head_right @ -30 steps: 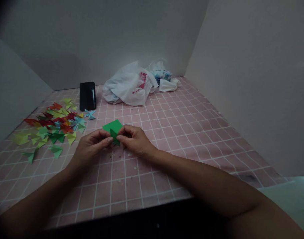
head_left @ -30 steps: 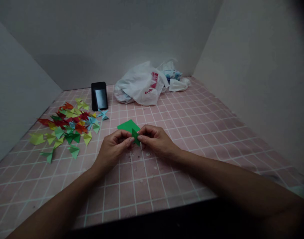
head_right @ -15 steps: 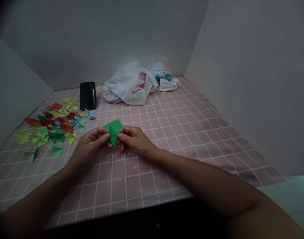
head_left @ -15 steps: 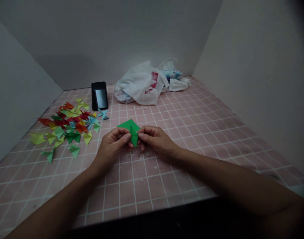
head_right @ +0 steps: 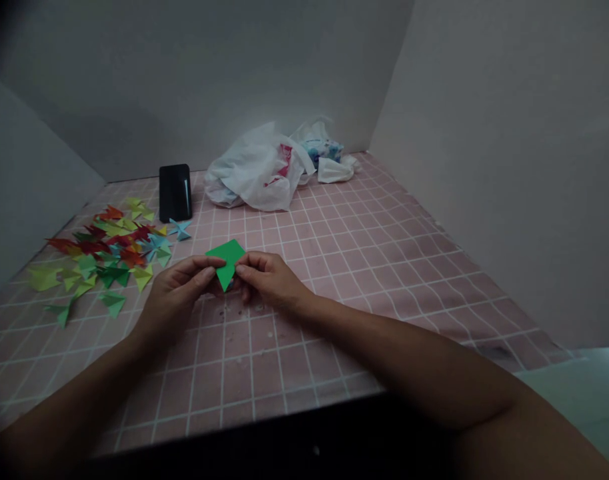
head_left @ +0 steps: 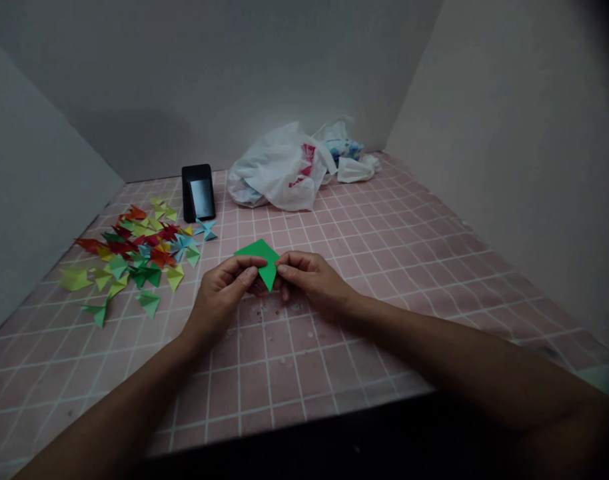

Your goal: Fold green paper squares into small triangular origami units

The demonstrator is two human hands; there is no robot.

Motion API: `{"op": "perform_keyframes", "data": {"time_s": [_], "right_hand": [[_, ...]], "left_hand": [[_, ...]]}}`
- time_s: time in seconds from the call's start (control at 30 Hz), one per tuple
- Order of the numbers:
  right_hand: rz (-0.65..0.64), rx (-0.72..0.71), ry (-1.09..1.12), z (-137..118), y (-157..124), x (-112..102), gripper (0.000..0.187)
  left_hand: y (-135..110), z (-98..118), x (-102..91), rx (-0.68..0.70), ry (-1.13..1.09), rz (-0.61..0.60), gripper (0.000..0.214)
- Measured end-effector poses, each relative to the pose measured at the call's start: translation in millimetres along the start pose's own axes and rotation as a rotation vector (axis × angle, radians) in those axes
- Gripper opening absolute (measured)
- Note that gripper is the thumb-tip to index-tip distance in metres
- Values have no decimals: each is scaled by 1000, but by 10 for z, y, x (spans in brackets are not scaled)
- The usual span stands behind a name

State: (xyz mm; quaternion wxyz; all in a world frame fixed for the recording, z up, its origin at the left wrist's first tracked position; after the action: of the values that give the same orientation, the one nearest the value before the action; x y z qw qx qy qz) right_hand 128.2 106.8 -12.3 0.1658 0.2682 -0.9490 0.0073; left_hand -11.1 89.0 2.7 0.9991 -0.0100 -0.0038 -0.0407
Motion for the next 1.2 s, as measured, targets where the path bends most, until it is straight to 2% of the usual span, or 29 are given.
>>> {"op": "perform_keyframes", "data": {"time_s": [0.47,0.77,1.0,1.2], "right_hand": [[0,-31,-70,-41,7,-15,21],[-28,-45,-119,-76,-12,36,23],[-47,-83,-120,-78,-3,54,18],[-25,-135,-146,-122,7,43,20]], "left_hand": [[2,65,62,-7,-7,-10,25],[-17,112,55,44,27,-9,11],[-12,125,14,49,19,24,10],[1,84,47,16,-14,-15,12]]}}
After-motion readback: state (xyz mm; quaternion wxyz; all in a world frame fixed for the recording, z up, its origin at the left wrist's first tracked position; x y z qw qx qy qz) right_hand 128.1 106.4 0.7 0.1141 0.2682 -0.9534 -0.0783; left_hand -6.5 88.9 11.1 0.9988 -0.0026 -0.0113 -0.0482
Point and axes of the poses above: each hand's wrist, its own y-axis towards the middle knuckle, its own x-axis out of the palm, z = x × y, the point moved 8 cm from there along y, towards the middle knuckle, and after that the axes turned 4 degrees about -x, right-handed, at the moved point
